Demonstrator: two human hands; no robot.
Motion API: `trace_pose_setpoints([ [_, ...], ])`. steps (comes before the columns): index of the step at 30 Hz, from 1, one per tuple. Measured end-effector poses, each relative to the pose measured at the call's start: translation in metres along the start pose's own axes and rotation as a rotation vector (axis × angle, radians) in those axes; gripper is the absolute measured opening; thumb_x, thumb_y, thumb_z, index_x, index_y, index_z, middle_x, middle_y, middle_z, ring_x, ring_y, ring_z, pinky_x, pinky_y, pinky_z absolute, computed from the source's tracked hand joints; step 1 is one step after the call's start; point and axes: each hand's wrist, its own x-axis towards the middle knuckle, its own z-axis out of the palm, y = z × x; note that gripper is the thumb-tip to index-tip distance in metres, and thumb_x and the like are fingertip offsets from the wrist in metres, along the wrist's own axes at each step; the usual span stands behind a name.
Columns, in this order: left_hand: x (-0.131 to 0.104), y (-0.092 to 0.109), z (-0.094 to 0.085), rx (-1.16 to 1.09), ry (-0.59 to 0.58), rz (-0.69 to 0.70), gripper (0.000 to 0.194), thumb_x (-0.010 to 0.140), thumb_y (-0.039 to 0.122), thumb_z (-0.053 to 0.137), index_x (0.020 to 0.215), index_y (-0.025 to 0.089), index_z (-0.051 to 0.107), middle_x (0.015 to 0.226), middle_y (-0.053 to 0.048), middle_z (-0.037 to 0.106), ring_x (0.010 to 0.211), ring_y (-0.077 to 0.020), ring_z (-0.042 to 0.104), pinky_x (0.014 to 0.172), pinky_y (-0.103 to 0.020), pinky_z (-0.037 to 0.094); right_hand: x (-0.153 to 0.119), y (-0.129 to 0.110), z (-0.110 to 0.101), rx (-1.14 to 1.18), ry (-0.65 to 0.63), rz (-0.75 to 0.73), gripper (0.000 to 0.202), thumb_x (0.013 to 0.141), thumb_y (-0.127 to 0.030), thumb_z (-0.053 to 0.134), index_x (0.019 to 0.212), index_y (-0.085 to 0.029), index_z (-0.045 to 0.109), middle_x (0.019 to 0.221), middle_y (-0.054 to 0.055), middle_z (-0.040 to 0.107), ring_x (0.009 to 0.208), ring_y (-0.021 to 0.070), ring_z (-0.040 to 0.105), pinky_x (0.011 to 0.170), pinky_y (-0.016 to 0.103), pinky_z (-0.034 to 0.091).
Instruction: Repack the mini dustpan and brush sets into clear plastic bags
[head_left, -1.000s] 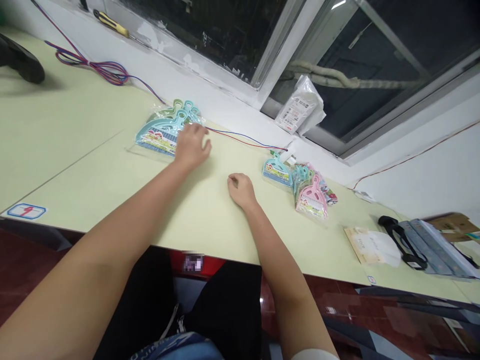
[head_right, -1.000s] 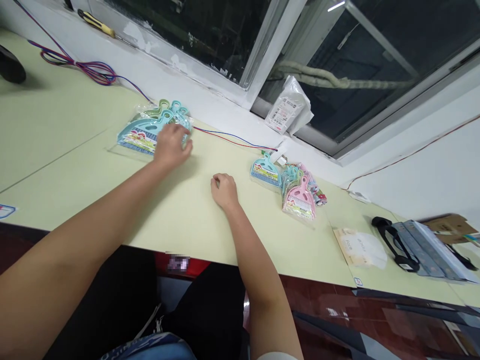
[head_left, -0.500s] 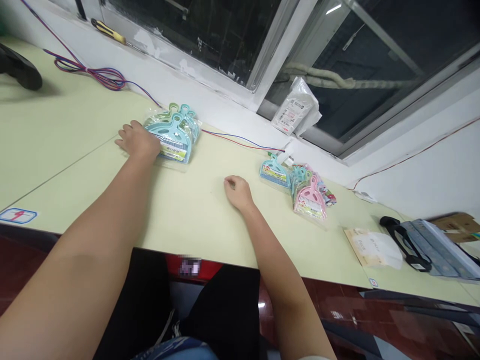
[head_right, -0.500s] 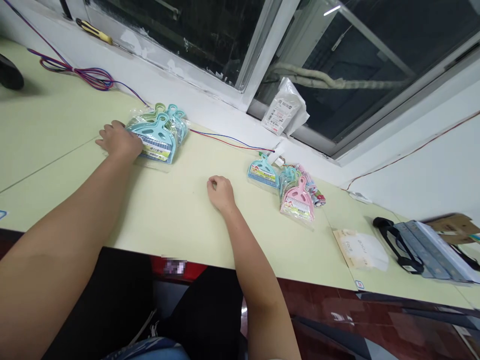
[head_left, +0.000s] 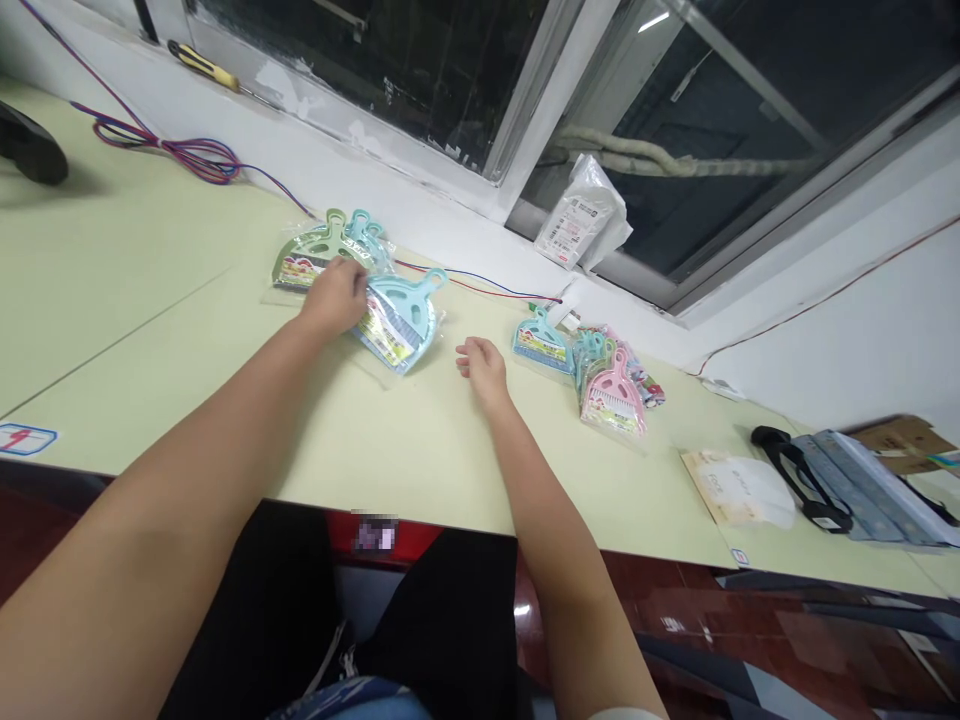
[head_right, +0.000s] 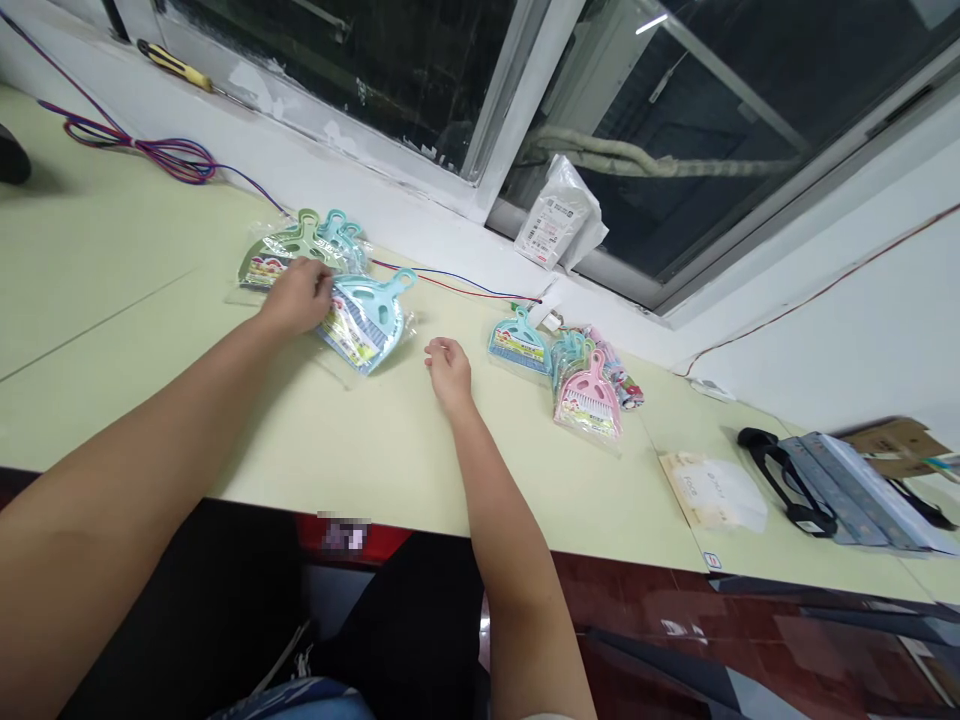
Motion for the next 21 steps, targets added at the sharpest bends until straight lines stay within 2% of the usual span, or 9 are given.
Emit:
trace_pose_setpoints([
  [2,-0.005,0.018,0.011,-0.066,-0.089,0.087,0.026,0.097,0.030,0.053,0.115,0.020,0.069,0.124,-0.015,0.065,0.114,-0.0304,0.060,0.104,-0.041,0.045,0.007,-0.003,-0.005,0.199,0.054,0.118,0.023,0.098,-0.042,0.059,0.112,-0.023,0.060,0.104,0.004,0.076,0.074,0.0132,0.070,0.063,0.024,0.054],
  [5,-0.014,0.040,0.026,-0.139,-0.211,0.206,0.025,0.094,0.032,0.054,0.108,0.020,0.070,0.116,-0.014,0.067,0.106,-0.0294,0.063,0.100,-0.040,0.047,0.018,-0.004,-0.015,0.356,0.086,0.200,0.028,0.098,-0.044,0.061,0.118,-0.025,0.056,0.093,0.001,0.075,0.067,0.0127,0.070,0.057,0.022,0.053],
  [9,-0.027,0.056,0.036,-0.208,-0.313,0.295,0.025,0.095,0.034,0.051,0.102,0.019,0.070,0.110,-0.012,0.068,0.100,-0.0264,0.065,0.096,-0.037,0.048,0.025,0.003,-0.022,0.335,0.114,0.222,0.019,0.097,-0.036,0.061,0.109,-0.022,0.062,0.078,-0.005,0.066,0.052,0.0097,0.062,0.047,0.019,0.046],
  [11,-0.031,0.060,0.035,-0.220,-0.305,0.306,0.028,0.096,0.036,0.051,0.107,0.019,0.070,0.114,-0.013,0.068,0.104,-0.0270,0.064,0.098,-0.038,0.047,0.025,0.006,-0.024,0.311,0.103,0.231,0.014,0.096,-0.031,0.061,0.103,-0.020,0.065,0.074,-0.006,0.063,0.049,0.0089,0.059,0.045,0.019,0.043],
  [14,-0.032,0.065,0.026,-0.204,-0.161,0.232,0.030,0.097,0.037,0.052,0.115,0.020,0.069,0.120,-0.013,0.069,0.112,-0.0288,0.062,0.100,-0.039,0.046,0.026,0.008,-0.027,0.337,0.135,0.264,0.009,0.096,-0.027,0.061,0.095,-0.019,0.063,0.069,-0.006,0.062,0.050,0.0094,0.060,0.047,0.019,0.046],
  [16,-0.031,0.069,0.018,-0.197,-0.094,0.140,0.028,0.098,0.036,0.052,0.112,0.020,0.070,0.112,-0.012,0.072,0.104,-0.0279,0.064,0.094,-0.037,0.047,0.028,0.009,-0.031,0.380,0.198,0.286,0.010,0.095,-0.027,0.063,0.090,-0.020,0.059,0.068,-0.005,0.063,0.051,0.0100,0.062,0.050,0.020,0.049],
  [18,-0.030,0.074,0.012,-0.194,-0.113,0.068,0.026,0.098,0.038,0.052,0.101,0.020,0.071,0.096,-0.010,0.075,0.088,-0.0257,0.065,0.084,-0.035,0.048,0.033,0.010,-0.037,0.429,0.260,0.305,0.014,0.094,-0.027,0.065,0.088,-0.021,0.055,0.069,-0.005,0.064,0.053,0.0107,0.065,0.052,0.020,0.052],
  [21,-0.032,0.079,0.011,-0.181,-0.226,0.009,0.041,0.099,0.048,0.052,0.073,0.021,0.069,0.075,-0.010,0.073,0.072,-0.0240,0.062,0.073,-0.034,0.046,0.039,0.014,-0.047,0.512,0.333,0.311,0.012,0.096,-0.025,0.064,0.090,-0.022,0.054,0.071,-0.005,0.065,0.055,0.0101,0.067,0.054,0.020,0.054],
])
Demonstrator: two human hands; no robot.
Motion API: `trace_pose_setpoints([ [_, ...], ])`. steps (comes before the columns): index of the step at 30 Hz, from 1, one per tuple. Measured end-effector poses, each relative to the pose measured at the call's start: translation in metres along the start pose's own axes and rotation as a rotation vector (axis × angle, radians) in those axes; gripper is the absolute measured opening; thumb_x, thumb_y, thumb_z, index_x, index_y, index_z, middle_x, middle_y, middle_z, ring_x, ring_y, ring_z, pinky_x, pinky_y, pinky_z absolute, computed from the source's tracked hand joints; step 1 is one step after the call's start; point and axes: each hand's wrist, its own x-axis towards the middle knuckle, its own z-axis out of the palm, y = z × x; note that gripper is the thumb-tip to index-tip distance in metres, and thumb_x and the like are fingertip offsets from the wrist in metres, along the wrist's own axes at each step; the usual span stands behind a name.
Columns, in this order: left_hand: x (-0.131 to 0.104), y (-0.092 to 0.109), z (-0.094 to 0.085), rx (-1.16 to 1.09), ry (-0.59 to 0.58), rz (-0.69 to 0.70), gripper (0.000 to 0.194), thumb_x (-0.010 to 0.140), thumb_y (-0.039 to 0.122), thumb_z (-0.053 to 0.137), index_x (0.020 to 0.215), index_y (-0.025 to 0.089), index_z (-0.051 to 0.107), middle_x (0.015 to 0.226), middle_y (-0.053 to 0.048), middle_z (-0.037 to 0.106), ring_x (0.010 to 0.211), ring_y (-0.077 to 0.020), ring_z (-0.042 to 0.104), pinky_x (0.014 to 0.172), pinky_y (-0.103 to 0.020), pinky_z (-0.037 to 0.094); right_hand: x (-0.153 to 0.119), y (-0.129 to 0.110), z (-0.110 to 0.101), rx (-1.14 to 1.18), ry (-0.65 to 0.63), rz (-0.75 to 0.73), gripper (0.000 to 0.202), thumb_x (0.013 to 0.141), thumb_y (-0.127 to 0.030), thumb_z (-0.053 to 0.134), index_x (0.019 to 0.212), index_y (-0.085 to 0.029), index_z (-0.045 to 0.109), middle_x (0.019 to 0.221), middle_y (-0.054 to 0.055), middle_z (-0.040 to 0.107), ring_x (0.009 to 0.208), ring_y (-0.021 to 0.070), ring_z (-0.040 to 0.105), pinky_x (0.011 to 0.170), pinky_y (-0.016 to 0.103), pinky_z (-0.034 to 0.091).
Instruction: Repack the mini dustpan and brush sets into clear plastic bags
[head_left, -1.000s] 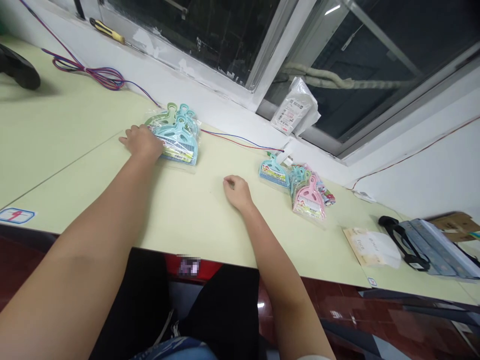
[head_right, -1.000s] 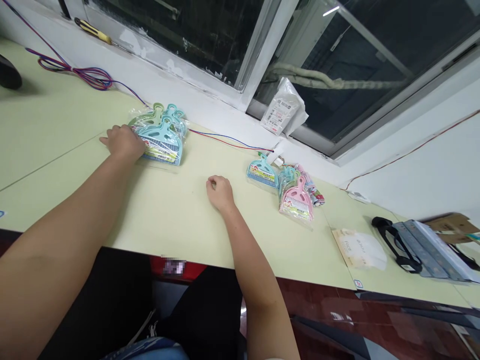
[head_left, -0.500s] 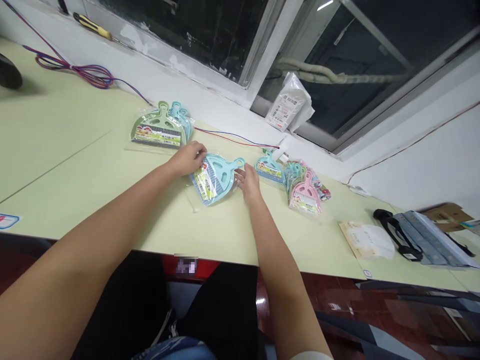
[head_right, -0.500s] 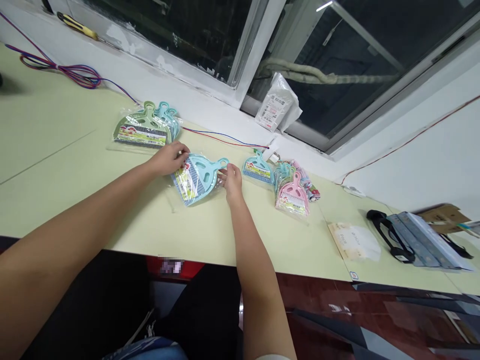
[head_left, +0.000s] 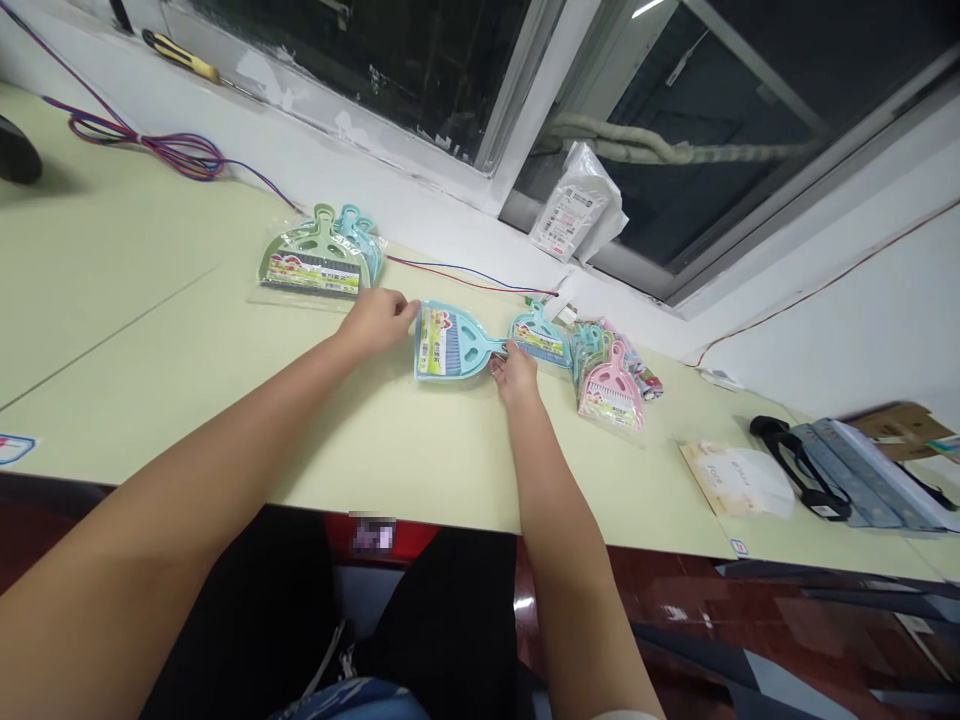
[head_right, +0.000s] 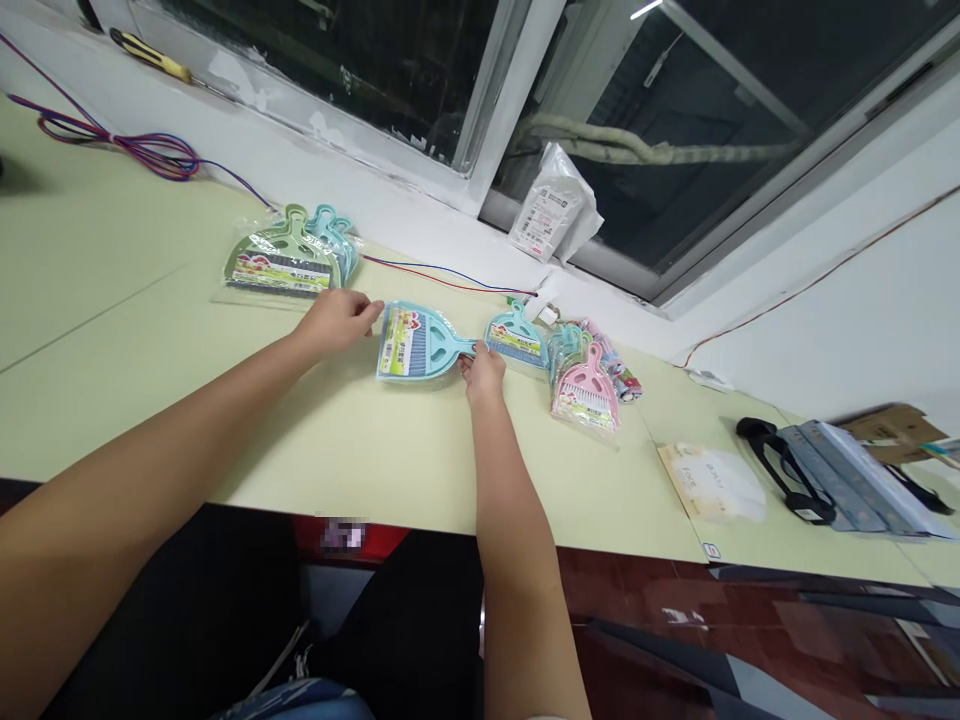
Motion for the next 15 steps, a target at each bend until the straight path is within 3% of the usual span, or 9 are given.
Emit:
trace_pose_setpoints([
  [3,-0.001,0.001,0.006,-0.046,-0.101,-0.090,0.053,0.097,0.058,0.052,0.062,0.020,0.067,0.069,-0.011,0.073,0.061,-0.0223,0.060,0.065,-0.035,0.044,0.005,-0.002,-0.005,0.063,0.026,-0.007,0.010,0.101,-0.023,0.058,0.091,-0.022,0.054,0.071,-0.005,0.065,0.055,0.0089,0.067,0.052,0.018,0.053],
  [7,0.000,-0.001,0.013,-0.268,-0.202,-0.236,0.050,0.093,0.063,0.059,0.073,0.019,0.071,0.077,-0.009,0.076,0.050,-0.0170,0.054,0.056,-0.034,0.041,0.005,-0.001,-0.004,0.085,0.011,-0.009,0.012,0.103,-0.024,0.055,0.091,-0.021,0.054,0.071,-0.005,0.064,0.053,0.0078,0.064,0.050,0.017,0.051],
  [11,0.000,0.001,0.014,-0.451,-0.245,-0.302,0.041,0.086,0.057,0.071,0.070,0.019,0.067,0.054,-0.002,0.057,0.043,-0.0124,0.039,0.048,-0.031,0.028,0.002,0.001,-0.001,0.108,-0.013,-0.026,0.013,0.101,-0.026,0.060,0.091,-0.021,0.054,0.072,-0.006,0.064,0.054,0.0073,0.064,0.052,0.017,0.052],
  [15,0.000,0.005,0.014,-0.554,-0.254,-0.372,0.028,0.080,0.044,0.079,0.074,0.020,0.065,0.048,0.003,0.044,0.042,-0.0102,0.030,0.046,-0.030,0.018,-0.002,0.001,0.001,0.125,-0.039,-0.032,0.013,0.101,-0.026,0.061,0.091,-0.021,0.056,0.072,-0.005,0.065,0.056,0.0081,0.065,0.055,0.017,0.054],
])
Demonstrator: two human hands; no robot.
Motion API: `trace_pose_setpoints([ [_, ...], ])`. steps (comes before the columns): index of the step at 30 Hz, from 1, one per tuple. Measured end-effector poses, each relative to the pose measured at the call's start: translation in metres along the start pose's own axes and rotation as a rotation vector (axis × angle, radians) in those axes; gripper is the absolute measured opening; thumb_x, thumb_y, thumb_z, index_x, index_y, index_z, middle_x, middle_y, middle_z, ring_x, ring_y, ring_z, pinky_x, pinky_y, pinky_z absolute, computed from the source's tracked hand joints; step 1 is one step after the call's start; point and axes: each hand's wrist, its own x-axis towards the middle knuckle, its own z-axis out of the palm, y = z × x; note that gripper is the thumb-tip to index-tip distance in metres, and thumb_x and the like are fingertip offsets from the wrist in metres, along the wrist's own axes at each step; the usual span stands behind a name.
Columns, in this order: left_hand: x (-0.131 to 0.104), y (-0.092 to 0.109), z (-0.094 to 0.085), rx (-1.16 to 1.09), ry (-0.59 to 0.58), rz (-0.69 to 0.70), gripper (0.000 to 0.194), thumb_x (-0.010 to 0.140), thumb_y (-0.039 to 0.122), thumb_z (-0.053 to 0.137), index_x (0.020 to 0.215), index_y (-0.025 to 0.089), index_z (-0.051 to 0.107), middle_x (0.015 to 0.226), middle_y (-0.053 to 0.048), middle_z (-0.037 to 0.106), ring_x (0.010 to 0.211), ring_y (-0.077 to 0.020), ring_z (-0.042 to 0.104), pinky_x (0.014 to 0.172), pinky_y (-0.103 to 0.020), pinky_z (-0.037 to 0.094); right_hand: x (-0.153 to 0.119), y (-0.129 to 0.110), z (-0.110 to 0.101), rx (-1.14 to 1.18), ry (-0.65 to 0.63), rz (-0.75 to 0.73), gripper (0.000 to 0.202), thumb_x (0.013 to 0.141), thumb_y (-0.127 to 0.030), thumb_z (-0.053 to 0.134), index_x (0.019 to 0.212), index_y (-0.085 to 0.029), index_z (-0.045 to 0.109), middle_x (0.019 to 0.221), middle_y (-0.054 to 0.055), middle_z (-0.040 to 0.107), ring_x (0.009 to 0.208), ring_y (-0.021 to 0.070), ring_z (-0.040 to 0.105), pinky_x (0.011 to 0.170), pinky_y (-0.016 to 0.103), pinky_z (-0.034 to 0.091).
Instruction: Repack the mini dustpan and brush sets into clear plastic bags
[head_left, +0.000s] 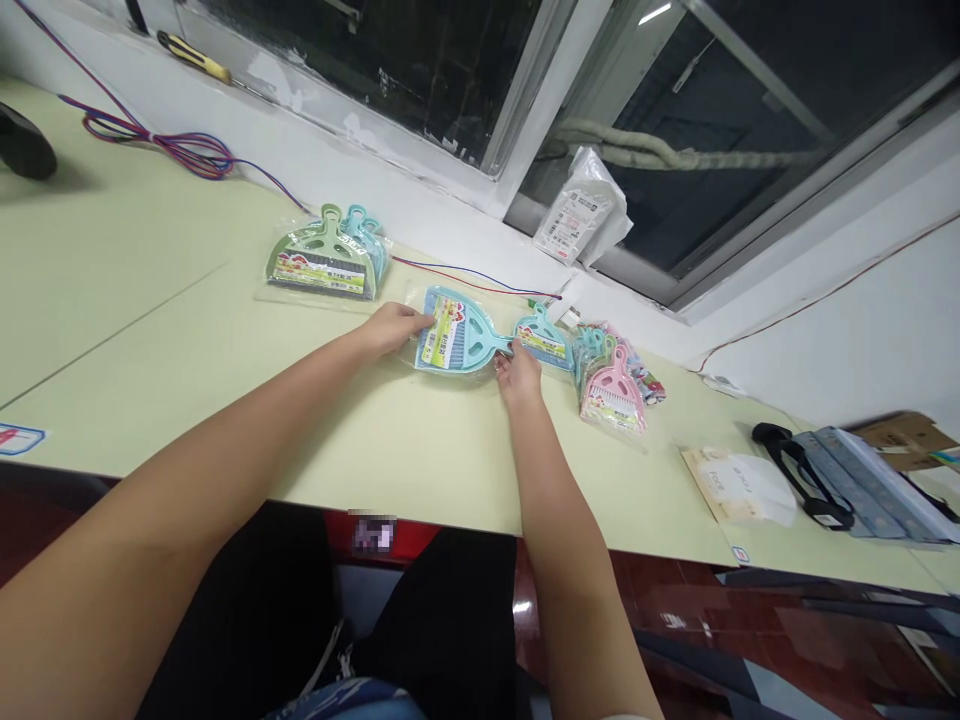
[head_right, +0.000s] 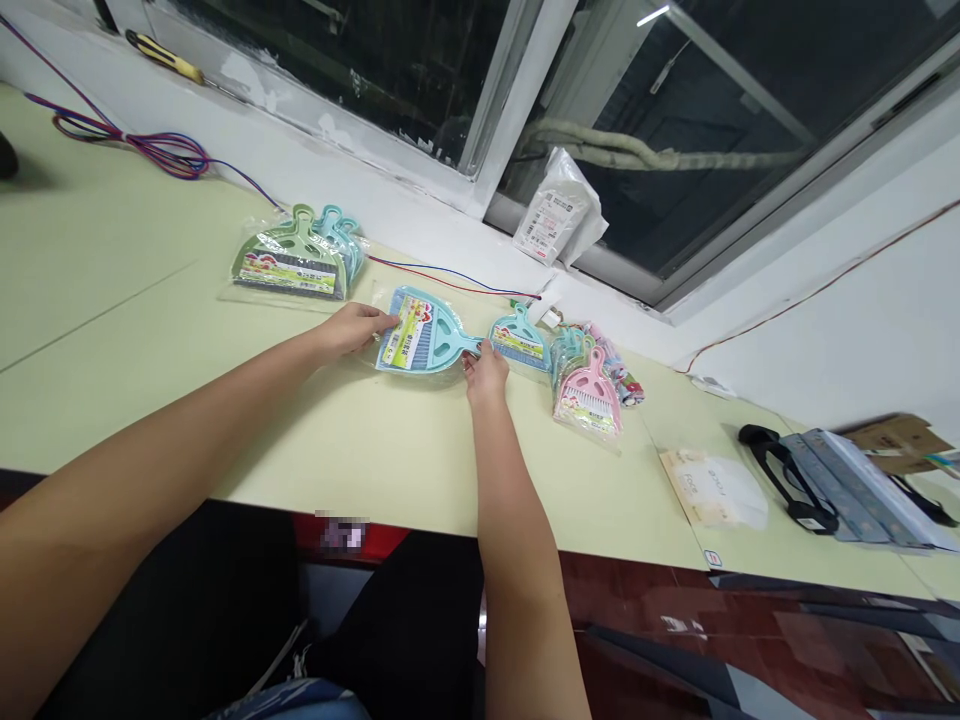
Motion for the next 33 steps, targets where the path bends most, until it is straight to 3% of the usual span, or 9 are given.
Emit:
trace_pose_setpoints([
  [4,0.000,0.001,0.001,-0.085,-0.037,-0.026,0.023,0.081,0.038,0.077,0.076,0.020,0.062,0.045,0.005,0.036,0.040,-0.0093,0.025,0.045,-0.029,0.013,-0.007,-0.003,0.004,0.005,-0.042,0.044,0.012,0.102,-0.029,0.060,0.094,-0.022,0.057,0.074,-0.003,0.070,0.063,0.0108,0.070,0.062,0.022,0.060],
  [10,0.007,-0.002,-0.001,-0.137,0.025,-0.027,0.023,0.085,0.030,0.072,0.074,0.021,0.055,0.044,0.004,0.037,0.038,-0.0095,0.027,0.044,-0.029,0.013,-0.023,-0.007,0.009,-0.197,-0.279,0.191,0.020,0.090,-0.035,0.080,0.094,-0.019,0.067,0.074,0.000,0.075,0.061,0.0145,0.070,0.060,0.026,0.062],
  [15,0.016,-0.010,-0.001,-0.153,0.045,-0.017,0.024,0.089,0.029,0.070,0.073,0.021,0.054,0.046,0.004,0.038,0.039,-0.0097,0.028,0.044,-0.029,0.014,-0.032,-0.010,0.010,-0.274,-0.258,0.191,0.020,0.088,-0.032,0.084,0.091,-0.019,0.069,0.078,0.001,0.077,0.066,0.0151,0.073,0.060,0.026,0.062],
  [20,0.026,-0.020,-0.002,-0.144,0.087,-0.018,0.019,0.085,0.032,0.074,0.078,0.018,0.062,0.055,0.000,0.049,0.041,-0.0100,0.032,0.045,-0.028,0.016,-0.033,-0.012,0.009,-0.316,-0.258,0.219,0.016,0.090,-0.030,0.082,0.093,-0.018,0.071,0.080,0.001,0.077,0.070,0.0143,0.074,0.058,0.023,0.060],
  [27,0.029,-0.024,-0.008,-0.134,0.103,-0.007,0.023,0.083,0.033,0.074,0.073,0.021,0.057,0.048,0.002,0.042,0.039,-0.0112,0.032,0.045,-0.028,0.017,-0.029,-0.011,0.006,-0.264,-0.297,0.211,0.010,0.088,-0.014,0.080,0.093,-0.018,0.072,0.079,-0.001,0.077,0.063,0.0104,0.069,0.061,0.023,0.062],
  [33,0.025,-0.020,-0.008,-0.133,0.097,-0.007,0.028,0.084,0.031,0.073,0.069,0.023,0.050,0.043,0.003,0.036,0.039,-0.0120,0.032,0.046,-0.029,0.018,-0.027,-0.010,0.008,-0.262,-0.233,0.146,0.006,0.091,-0.011,0.072,0.088,-0.016,0.070,0.073,0.000,0.072,0.059,0.0086,0.064,0.057,0.021,0.058],
])
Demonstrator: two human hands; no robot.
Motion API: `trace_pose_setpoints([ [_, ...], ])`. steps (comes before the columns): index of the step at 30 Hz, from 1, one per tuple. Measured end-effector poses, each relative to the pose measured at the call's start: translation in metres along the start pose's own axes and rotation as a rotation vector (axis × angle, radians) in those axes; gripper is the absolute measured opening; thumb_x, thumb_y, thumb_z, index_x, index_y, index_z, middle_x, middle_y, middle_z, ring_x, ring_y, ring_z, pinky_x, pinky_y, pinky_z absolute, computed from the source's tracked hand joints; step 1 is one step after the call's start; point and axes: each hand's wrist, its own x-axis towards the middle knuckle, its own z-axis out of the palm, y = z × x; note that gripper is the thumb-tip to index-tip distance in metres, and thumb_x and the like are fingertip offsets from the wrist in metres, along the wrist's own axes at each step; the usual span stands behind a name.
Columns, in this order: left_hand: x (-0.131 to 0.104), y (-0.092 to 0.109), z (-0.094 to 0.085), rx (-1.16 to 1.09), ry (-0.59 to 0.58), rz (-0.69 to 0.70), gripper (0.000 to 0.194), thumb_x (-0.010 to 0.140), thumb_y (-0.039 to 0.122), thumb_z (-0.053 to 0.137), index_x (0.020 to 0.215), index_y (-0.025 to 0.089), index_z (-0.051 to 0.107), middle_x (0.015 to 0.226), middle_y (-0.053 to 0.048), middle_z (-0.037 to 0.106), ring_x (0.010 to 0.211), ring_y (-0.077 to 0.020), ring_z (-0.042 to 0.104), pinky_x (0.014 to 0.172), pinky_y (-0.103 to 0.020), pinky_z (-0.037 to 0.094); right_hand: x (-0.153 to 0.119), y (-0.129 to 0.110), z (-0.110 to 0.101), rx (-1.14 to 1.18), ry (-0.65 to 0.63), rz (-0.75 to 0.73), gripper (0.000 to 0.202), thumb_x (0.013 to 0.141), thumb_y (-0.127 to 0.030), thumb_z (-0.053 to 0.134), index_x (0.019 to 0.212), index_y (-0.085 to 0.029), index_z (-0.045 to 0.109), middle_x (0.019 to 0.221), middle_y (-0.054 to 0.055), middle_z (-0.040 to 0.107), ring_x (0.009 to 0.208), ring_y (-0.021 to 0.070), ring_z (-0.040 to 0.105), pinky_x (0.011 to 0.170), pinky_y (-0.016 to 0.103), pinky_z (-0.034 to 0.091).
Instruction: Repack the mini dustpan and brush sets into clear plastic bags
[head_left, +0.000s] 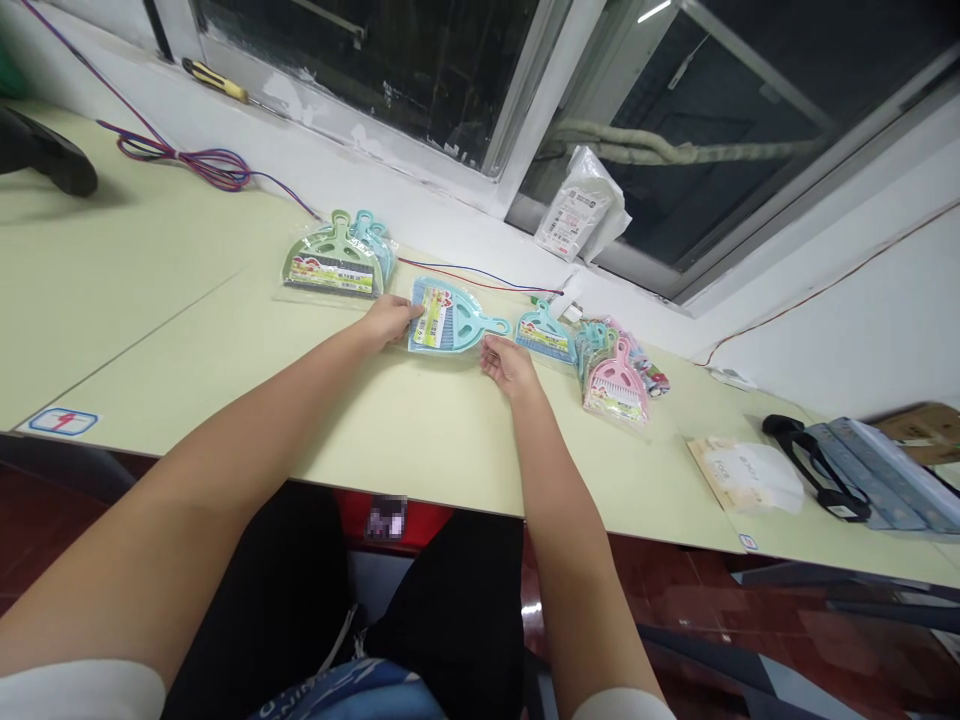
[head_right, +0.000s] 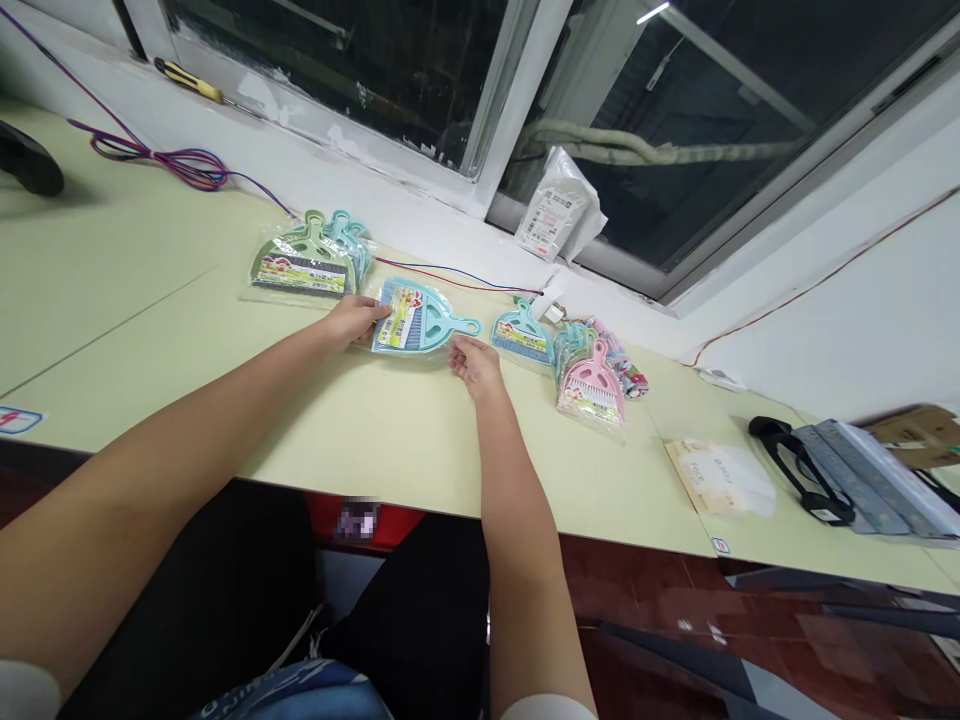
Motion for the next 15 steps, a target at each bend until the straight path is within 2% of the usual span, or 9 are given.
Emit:
trace_pose_setpoints([
  [6,0.0043,-0.0040,0.0010,0.012,-0.015,0.012,0.025,0.082,0.035,0.075,0.074,0.021,0.056,0.045,0.003,0.039,0.039,-0.0120,0.033,0.046,-0.028,0.020,0.0014,0.0000,0.0038,-0.019,0.060,0.031,0.016,0.092,-0.010,0.068,0.079,-0.016,0.064,0.068,-0.003,0.065,0.056,0.0078,0.059,0.051,0.020,0.050],
  [10,0.0022,-0.0024,0.0018,0.023,-0.020,0.009,0.024,0.084,0.033,0.073,0.074,0.021,0.055,0.044,0.003,0.038,0.039,-0.0123,0.034,0.046,-0.028,0.021,0.0005,0.0001,0.0059,-0.003,0.059,0.050,0.020,0.097,-0.009,0.060,0.079,-0.016,0.063,0.066,-0.003,0.063,0.056,0.0078,0.059,0.052,0.021,0.050],
  [15,-0.0033,0.0027,0.0020,0.043,-0.034,0.008,0.026,0.087,0.030,0.072,0.071,0.021,0.054,0.045,0.002,0.039,0.039,-0.0118,0.033,0.045,-0.028,0.019,0.0032,-0.0009,0.0066,0.034,0.116,0.073,0.024,0.099,-0.007,0.055,0.077,-0.017,0.060,0.061,-0.004,0.060,0.052,0.0079,0.057,0.052,0.022,0.051],
])
